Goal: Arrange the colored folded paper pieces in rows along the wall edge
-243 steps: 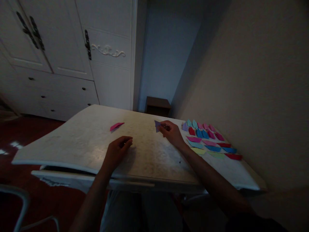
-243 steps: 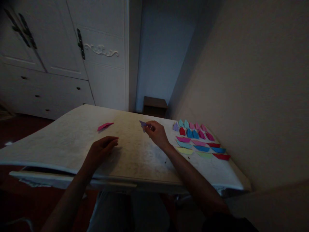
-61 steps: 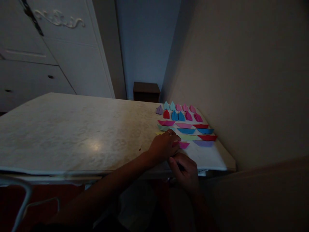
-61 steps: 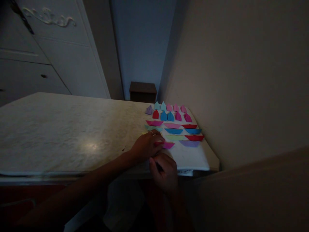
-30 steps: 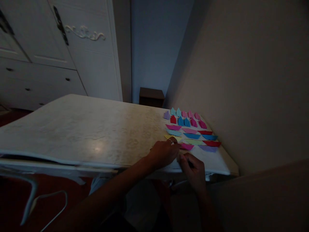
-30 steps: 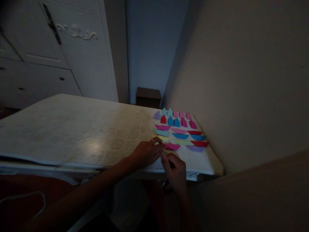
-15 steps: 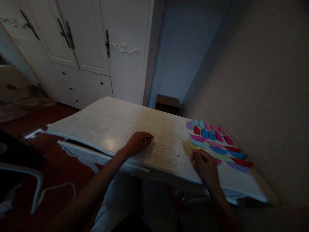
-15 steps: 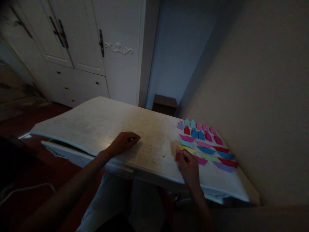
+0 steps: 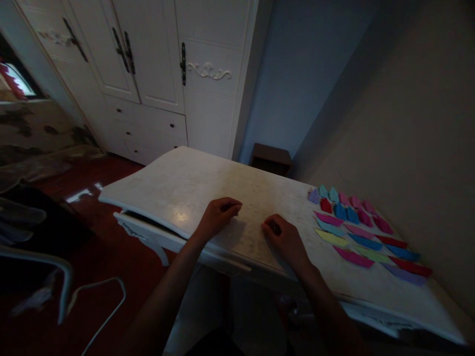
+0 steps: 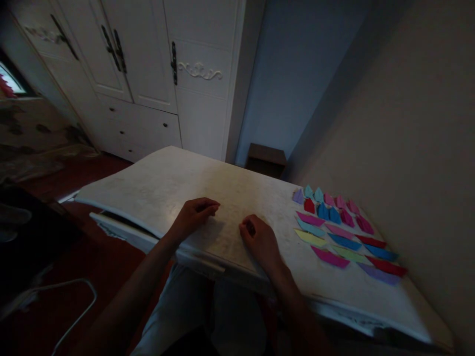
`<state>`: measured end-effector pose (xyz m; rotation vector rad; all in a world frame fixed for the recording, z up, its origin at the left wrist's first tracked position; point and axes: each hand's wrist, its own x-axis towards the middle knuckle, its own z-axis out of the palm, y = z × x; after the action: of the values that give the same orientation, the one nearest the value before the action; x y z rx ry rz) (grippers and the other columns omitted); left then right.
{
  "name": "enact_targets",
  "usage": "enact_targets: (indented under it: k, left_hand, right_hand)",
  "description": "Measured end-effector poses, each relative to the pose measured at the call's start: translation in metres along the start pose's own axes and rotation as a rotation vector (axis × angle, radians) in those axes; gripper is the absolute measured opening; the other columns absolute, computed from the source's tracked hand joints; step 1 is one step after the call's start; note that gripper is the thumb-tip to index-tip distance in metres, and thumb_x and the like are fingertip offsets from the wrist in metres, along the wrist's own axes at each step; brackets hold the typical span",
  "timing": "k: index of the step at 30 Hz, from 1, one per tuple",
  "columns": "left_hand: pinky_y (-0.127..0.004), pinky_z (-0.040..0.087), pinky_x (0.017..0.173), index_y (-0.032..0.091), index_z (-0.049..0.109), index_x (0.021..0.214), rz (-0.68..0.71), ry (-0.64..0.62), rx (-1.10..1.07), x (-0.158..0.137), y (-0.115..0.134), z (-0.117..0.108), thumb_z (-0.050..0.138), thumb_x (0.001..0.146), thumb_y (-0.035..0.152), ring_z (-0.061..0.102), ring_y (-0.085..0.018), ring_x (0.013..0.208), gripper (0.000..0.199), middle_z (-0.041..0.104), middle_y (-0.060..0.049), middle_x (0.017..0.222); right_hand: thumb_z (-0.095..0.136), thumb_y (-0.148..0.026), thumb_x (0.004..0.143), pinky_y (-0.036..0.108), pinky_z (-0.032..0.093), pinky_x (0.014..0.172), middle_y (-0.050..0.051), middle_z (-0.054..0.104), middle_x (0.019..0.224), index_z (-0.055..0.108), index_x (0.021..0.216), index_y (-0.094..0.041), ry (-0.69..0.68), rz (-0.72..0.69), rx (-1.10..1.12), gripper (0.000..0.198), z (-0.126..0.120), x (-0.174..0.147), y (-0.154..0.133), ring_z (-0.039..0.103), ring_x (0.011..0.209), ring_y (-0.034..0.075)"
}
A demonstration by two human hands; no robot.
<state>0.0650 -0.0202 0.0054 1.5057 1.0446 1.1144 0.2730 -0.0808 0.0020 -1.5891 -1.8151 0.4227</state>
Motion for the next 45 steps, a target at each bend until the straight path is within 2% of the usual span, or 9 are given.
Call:
enact_targets:
  k: [4, 7, 13, 17, 45]
  left_hand:
    - [-0.019, 0.041, 0.046, 0.014, 0.072, 0.087, 0.003, 0.024, -0.021, -0.001, -0.001, -0.001, 0.067, 0.074, 0.037, 0.051, -0.009, 0.050, 0.026, 0.065, -0.001, 0.067]
    - [-0.019, 0.040, 0.045, 0.014, 0.072, 0.087, 0.001, 0.025, -0.030, 0.000, -0.003, 0.000, 0.068, 0.074, 0.039, 0.049, -0.008, 0.049, 0.028, 0.064, -0.001, 0.066]
    - [-0.019, 0.039, 0.045, 0.014, 0.072, 0.088, 0.008, 0.030, -0.040, 0.000, -0.005, 0.000, 0.070, 0.075, 0.040, 0.049, -0.007, 0.048, 0.029, 0.065, -0.001, 0.066]
    - [-0.018, 0.040, 0.045, 0.015, 0.072, 0.088, 0.016, 0.045, -0.051, 0.000, -0.006, 0.000, 0.070, 0.074, 0.041, 0.049, -0.007, 0.048, 0.030, 0.064, 0.000, 0.066]
    - [-0.017, 0.035, 0.040, 0.014, 0.071, 0.087, -0.021, 0.078, -0.121, 0.000, -0.005, 0.001, 0.072, 0.073, 0.040, 0.047, -0.006, 0.045, 0.029, 0.061, 0.000, 0.064]
  right_hand:
    - [0.053, -0.037, 0.084, 0.026, 0.042, 0.056, -0.001, 0.060, 0.067, 0.061, 0.097, -0.019, 0.035, 0.032, 0.079, 0.024, -0.004, -0.007, 0.000, 0.055, 0.057, 0.015]
    - [0.053, -0.037, 0.085, 0.027, 0.044, 0.058, 0.001, 0.063, 0.070, 0.063, 0.100, -0.018, 0.022, 0.032, 0.091, 0.026, -0.004, -0.010, 0.000, 0.057, 0.059, 0.016]
    - [0.051, -0.031, 0.088, 0.028, 0.046, 0.067, 0.005, 0.070, 0.085, 0.067, 0.087, -0.020, -0.023, -0.065, 0.057, 0.020, -0.005, -0.013, 0.001, 0.062, 0.073, 0.017]
    - [0.050, -0.029, 0.088, 0.029, 0.047, 0.069, 0.005, 0.070, 0.085, 0.067, 0.085, -0.020, -0.030, -0.117, 0.051, 0.020, -0.006, -0.013, 0.002, 0.063, 0.076, 0.017]
    - [0.050, -0.028, 0.089, 0.030, 0.047, 0.072, 0.005, 0.070, 0.085, 0.066, 0.084, -0.021, -0.052, -0.133, 0.028, 0.019, -0.006, -0.014, -0.001, 0.062, 0.078, 0.018]
